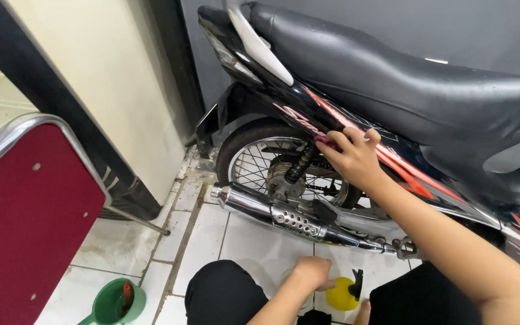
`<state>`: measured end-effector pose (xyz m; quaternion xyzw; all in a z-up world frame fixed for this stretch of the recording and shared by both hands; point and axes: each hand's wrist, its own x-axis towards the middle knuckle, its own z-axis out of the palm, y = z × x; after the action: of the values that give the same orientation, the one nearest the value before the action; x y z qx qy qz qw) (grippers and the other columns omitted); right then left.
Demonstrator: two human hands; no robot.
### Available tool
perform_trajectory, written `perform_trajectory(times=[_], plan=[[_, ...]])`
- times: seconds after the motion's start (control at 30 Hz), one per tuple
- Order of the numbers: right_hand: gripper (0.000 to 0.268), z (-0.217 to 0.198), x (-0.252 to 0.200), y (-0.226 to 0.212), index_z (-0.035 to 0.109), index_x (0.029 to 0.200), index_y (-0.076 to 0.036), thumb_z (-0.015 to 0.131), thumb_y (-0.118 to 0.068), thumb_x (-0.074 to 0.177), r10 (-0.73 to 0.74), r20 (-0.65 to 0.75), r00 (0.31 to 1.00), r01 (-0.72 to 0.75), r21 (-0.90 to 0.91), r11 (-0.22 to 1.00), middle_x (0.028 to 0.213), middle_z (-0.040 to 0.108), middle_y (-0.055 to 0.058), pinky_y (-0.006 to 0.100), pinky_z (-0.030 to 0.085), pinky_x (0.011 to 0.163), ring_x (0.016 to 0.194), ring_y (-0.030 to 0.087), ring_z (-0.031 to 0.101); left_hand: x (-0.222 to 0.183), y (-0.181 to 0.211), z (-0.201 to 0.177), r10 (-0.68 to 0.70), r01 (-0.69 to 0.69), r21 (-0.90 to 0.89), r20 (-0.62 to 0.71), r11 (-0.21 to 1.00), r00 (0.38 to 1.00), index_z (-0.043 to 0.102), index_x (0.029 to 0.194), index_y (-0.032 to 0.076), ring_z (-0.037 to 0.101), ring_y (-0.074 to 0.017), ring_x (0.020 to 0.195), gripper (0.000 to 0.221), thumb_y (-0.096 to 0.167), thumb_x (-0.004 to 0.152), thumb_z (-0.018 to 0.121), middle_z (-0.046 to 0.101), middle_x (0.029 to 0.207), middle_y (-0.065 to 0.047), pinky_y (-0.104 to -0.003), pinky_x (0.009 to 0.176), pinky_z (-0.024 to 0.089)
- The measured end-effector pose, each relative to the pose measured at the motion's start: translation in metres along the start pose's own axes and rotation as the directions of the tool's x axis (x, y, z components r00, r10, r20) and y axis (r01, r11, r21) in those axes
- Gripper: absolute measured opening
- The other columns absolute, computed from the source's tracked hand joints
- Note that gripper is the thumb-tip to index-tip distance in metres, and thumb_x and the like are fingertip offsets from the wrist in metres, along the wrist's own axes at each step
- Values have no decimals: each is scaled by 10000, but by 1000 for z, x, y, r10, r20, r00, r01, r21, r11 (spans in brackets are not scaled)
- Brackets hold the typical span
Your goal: The person sits on the floor and wipes the side panel of a black motorcycle with a cloth. They then spray a cleaning solution from a yellow bottle onto the motorcycle and continue wiping the surface with the cloth.
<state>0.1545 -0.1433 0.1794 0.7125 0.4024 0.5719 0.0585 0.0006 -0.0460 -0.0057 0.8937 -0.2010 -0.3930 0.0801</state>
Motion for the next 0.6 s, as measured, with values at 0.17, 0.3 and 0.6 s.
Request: perform_trajectory(times=[0.17,0.3,0.6], plan=[[107,-3,2,9,737,1055,-328,776,-251,993,-131,48,990,132,-27,991,1125,671,-91,417,255,864,1004,180,584,-9,-2,-7,-55,56,-32,11,998,998,483,1472,85,636,-323,1190,661,538,992,508,630,1359,-136,-445,918,542],[127,14,21,0,730,1039,-330,794,-236,984,-173,33,984,174,-32,984,1105,674,-102,411,257,850,984,163,584,-7,8,-13,-101,102,-43,37,994,994,614,1323,82,649,-297,1145,525,460,969,529,666,1270,-102,-452,920,534],[158,26,54,-16,720,994,-308,714,-161,938,-153,96,983,165,-125,978,1036,597,-61,435,310,878,1016,196,557,15,4,-13,20,-13,-49,145,999,989,480,1487,52,604,-331,1261,918,559,748,678,580,1458,-136,-472,982,536]])
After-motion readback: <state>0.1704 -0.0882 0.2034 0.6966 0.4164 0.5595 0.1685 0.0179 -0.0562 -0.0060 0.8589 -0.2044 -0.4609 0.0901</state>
